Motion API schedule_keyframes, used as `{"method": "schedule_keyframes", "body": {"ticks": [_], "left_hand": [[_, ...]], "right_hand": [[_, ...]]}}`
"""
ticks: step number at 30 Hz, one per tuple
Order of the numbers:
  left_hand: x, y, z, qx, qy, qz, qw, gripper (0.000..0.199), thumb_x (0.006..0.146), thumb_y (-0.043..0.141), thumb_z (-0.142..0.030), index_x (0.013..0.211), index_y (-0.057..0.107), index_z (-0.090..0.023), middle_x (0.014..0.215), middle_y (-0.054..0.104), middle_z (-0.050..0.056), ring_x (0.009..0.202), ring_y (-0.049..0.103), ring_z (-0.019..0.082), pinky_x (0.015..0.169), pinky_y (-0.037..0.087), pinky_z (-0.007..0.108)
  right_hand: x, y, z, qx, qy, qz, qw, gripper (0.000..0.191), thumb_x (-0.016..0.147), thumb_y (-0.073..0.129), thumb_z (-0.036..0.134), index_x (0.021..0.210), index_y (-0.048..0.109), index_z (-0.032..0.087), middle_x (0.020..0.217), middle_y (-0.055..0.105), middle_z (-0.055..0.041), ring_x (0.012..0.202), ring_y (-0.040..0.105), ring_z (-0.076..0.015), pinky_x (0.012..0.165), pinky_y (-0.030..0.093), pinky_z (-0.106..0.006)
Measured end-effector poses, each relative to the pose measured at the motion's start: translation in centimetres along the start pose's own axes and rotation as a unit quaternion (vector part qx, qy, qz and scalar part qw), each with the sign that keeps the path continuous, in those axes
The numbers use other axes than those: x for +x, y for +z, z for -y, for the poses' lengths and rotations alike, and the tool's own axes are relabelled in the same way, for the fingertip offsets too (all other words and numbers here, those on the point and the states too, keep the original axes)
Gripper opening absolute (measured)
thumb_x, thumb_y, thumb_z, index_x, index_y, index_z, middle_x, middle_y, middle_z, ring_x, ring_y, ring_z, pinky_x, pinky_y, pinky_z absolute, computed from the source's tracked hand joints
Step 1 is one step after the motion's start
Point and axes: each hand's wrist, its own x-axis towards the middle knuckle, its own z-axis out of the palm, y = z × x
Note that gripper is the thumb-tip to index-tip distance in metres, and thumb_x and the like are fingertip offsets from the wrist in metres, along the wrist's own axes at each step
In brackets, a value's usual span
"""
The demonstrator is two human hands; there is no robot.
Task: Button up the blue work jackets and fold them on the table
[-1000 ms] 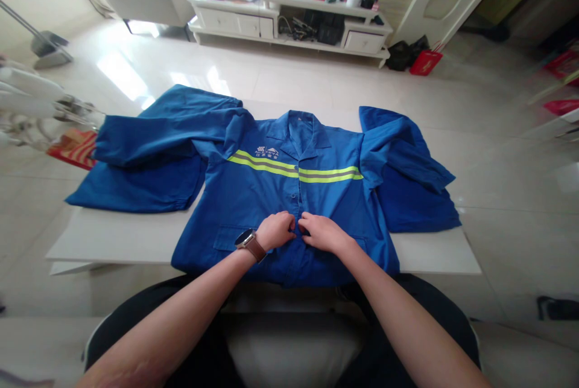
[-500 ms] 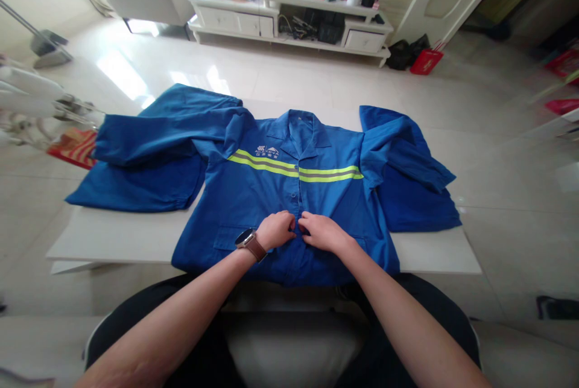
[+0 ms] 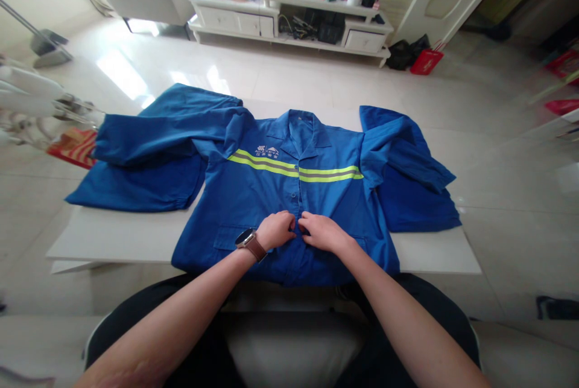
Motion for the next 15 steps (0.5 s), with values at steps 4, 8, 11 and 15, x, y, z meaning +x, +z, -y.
{"method": "schedule_keyframes", "body": {"ticks": [4, 8, 11, 15], "left_hand": [[-0.05, -0.07, -0.07, -0.002, -0.001, -0.001, 1.000, 0.012, 0.083, 0.072, -0.030, 0.092, 0.067, -0.023, 0.103, 0.071, 0.005, 0.094, 0.070, 0.022, 0.079, 0.050, 0.028], [-0.05, -0.14, -0.12, -0.004, -0.004, 0.002, 1.000, 0.013, 0.083, 0.073, -0.030, 0.092, 0.068, -0.023, 0.104, 0.071, 0.005, 0.095, 0.070, 0.022, 0.080, 0.050, 0.028], [-0.03, -0.12, -0.10, -0.001, -0.001, 0.002, 1.000, 0.012, 0.083, 0.072, -0.029, 0.092, 0.068, -0.023, 0.104, 0.071, 0.005, 0.094, 0.070, 0.022, 0.080, 0.050, 0.028], [-0.02, -0.05, -0.07, 0.002, 0.000, 0.003, 1.000, 0.012, 0.084, 0.072, -0.029, 0.093, 0.068, -0.022, 0.105, 0.071, 0.006, 0.095, 0.070, 0.022, 0.080, 0.050, 0.029]], "right_hand": [[0.00, -0.05, 0.04, 0.001, 0.002, 0.002, 1.000, 0.008, 0.092, 0.064, 0.023, 0.099, 0.065, 0.019, 0.110, 0.064, -0.0058, 0.093, 0.065, -0.0185, 0.075, 0.044, -0.028], [-0.01, -0.14, 0.07, 0.002, 0.003, 0.005, 1.000, 0.009, 0.093, 0.064, 0.024, 0.100, 0.065, 0.019, 0.111, 0.064, -0.0062, 0.094, 0.065, -0.0187, 0.075, 0.044, -0.028], [0.01, -0.21, 0.11, 0.003, 0.004, 0.009, 1.000, 0.010, 0.093, 0.063, 0.023, 0.101, 0.065, 0.019, 0.112, 0.064, -0.0068, 0.095, 0.065, -0.0188, 0.076, 0.044, -0.028], [0.03, -0.19, 0.14, 0.005, 0.006, 0.011, 1.000, 0.010, 0.093, 0.062, 0.022, 0.102, 0.066, 0.019, 0.113, 0.063, -0.0072, 0.096, 0.064, -0.0187, 0.078, 0.044, -0.027]]}}
